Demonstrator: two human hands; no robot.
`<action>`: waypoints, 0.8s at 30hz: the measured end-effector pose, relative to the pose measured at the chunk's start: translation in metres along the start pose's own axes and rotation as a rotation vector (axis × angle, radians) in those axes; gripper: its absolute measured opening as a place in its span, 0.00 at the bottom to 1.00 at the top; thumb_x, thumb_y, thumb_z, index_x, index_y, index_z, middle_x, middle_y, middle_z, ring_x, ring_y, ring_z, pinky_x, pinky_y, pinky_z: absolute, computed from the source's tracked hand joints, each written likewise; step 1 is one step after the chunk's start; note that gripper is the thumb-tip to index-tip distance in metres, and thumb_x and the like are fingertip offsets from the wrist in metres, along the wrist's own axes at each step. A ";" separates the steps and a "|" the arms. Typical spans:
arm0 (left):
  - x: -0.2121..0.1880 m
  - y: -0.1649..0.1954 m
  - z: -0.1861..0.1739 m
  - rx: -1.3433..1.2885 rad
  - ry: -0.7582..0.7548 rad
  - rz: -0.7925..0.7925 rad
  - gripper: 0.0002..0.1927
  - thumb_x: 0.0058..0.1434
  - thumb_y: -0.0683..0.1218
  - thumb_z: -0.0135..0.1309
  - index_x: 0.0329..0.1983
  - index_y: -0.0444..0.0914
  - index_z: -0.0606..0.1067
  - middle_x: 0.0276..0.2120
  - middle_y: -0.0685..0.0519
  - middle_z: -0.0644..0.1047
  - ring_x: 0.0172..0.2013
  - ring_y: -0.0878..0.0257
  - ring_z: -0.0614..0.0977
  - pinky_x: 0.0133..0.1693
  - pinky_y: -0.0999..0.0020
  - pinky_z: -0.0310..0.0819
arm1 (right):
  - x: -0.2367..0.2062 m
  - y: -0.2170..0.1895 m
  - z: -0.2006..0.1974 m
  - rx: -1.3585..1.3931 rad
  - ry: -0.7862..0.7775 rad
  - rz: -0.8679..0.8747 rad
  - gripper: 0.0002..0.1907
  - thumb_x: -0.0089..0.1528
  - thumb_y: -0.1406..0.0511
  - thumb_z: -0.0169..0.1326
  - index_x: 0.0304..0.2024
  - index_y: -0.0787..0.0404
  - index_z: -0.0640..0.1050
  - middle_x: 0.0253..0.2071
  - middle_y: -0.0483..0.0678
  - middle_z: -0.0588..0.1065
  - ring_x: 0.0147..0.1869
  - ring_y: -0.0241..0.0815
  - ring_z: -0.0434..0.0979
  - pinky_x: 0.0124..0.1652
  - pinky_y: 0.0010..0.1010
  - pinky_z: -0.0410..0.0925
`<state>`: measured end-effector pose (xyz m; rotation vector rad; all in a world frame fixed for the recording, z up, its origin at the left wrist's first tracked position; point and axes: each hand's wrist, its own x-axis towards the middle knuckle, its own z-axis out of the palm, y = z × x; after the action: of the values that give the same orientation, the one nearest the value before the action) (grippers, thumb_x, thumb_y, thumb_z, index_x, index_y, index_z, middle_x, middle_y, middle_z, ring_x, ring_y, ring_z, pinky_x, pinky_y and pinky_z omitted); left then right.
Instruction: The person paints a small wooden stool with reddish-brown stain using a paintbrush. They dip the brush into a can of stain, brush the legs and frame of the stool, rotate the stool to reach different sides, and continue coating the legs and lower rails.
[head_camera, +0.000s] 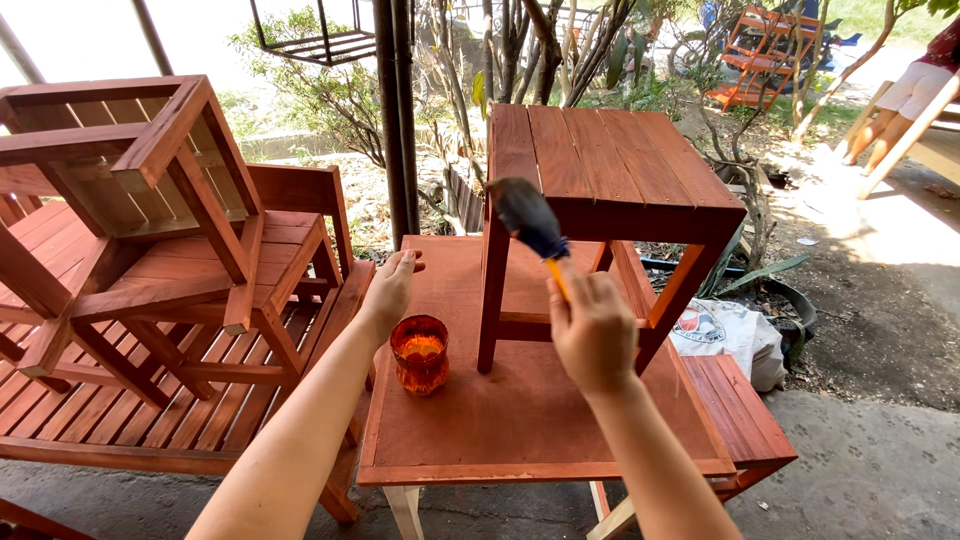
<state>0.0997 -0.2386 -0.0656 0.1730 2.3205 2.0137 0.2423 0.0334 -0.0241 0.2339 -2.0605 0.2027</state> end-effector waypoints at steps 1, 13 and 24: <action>0.001 -0.001 -0.002 0.011 0.002 0.003 0.28 0.73 0.60 0.32 0.67 0.41 0.67 0.62 0.50 0.73 0.68 0.55 0.66 0.67 0.56 0.55 | -0.006 -0.003 0.012 -0.009 -0.017 -0.016 0.16 0.65 0.63 0.59 0.52 0.65 0.80 0.28 0.49 0.74 0.21 0.38 0.73 0.18 0.25 0.68; 0.028 -0.038 -0.012 0.045 0.024 -0.034 0.27 0.74 0.60 0.32 0.67 0.42 0.68 0.60 0.51 0.75 0.67 0.56 0.68 0.66 0.57 0.57 | -0.125 -0.010 0.090 0.025 -0.340 0.089 0.09 0.65 0.66 0.57 0.47 0.62 0.77 0.35 0.51 0.72 0.24 0.44 0.79 0.23 0.29 0.73; 0.035 -0.060 -0.011 0.086 0.021 -0.084 0.28 0.73 0.61 0.32 0.66 0.42 0.69 0.60 0.52 0.75 0.67 0.55 0.68 0.65 0.56 0.59 | -0.197 -0.007 0.123 0.067 -0.553 0.211 0.13 0.63 0.63 0.54 0.51 0.56 0.77 0.35 0.51 0.72 0.27 0.49 0.81 0.27 0.36 0.75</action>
<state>0.0614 -0.2532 -0.1223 0.0577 2.3864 1.8881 0.2334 0.0127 -0.2549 0.1186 -2.6325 0.3689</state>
